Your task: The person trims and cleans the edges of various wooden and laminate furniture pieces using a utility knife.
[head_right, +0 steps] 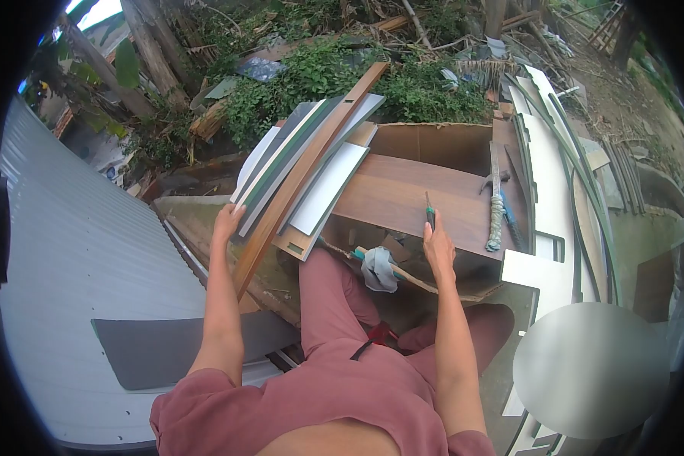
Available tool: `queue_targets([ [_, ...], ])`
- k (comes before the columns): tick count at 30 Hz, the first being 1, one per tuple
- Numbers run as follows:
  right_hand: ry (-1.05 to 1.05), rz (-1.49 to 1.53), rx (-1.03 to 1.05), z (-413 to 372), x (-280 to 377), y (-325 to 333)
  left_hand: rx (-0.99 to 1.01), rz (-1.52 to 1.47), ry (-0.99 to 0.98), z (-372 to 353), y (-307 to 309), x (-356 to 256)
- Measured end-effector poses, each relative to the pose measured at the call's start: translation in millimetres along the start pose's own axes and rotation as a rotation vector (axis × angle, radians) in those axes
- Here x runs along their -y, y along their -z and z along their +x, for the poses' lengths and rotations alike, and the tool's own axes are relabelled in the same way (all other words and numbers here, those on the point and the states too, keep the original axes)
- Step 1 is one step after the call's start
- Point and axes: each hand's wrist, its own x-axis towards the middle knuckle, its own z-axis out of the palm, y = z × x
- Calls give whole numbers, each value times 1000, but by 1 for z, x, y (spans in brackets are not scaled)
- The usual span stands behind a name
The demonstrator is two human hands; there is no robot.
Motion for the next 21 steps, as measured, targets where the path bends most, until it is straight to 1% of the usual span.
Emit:
queue_targets([
  [3,9,1,0,0,0,0,-41,-50,-11,7,-5,5],
  [5,-15,-2,20,1,4,1,-72,26,-2,13,-7,10],
  [6,-46,-6,35,-1,5,4,-104,40,-28,13,-7,11],
  [8,-24,-1,15,-2,2,3,-72,41,-25,17,-8,12],
  [10,-44,5,5,-4,0,3,-63,63,-54,28,-17,26],
  [12,-19,58,-16,-8,-3,3,-66,68,-128,33,-22,29],
  [13,13,79,-39,-12,-4,4,-47,99,-132,26,-17,14],
  [14,61,148,-76,-15,-11,-2,-43,77,-148,30,-19,14],
  [15,44,272,-42,-21,-14,-2,-79,87,-189,27,-18,4],
  [17,13,429,33,-44,-13,6,-148,31,-274,14,-11,-38],
  [19,17,555,99,-71,-16,10,-135,-115,-327,-4,-11,-96],
  [20,-4,544,104,-82,-24,2,-98,-198,-371,-19,-14,-130],
  [21,45,497,120,-95,-28,4,-7,-265,-466,-31,-22,-158],
])
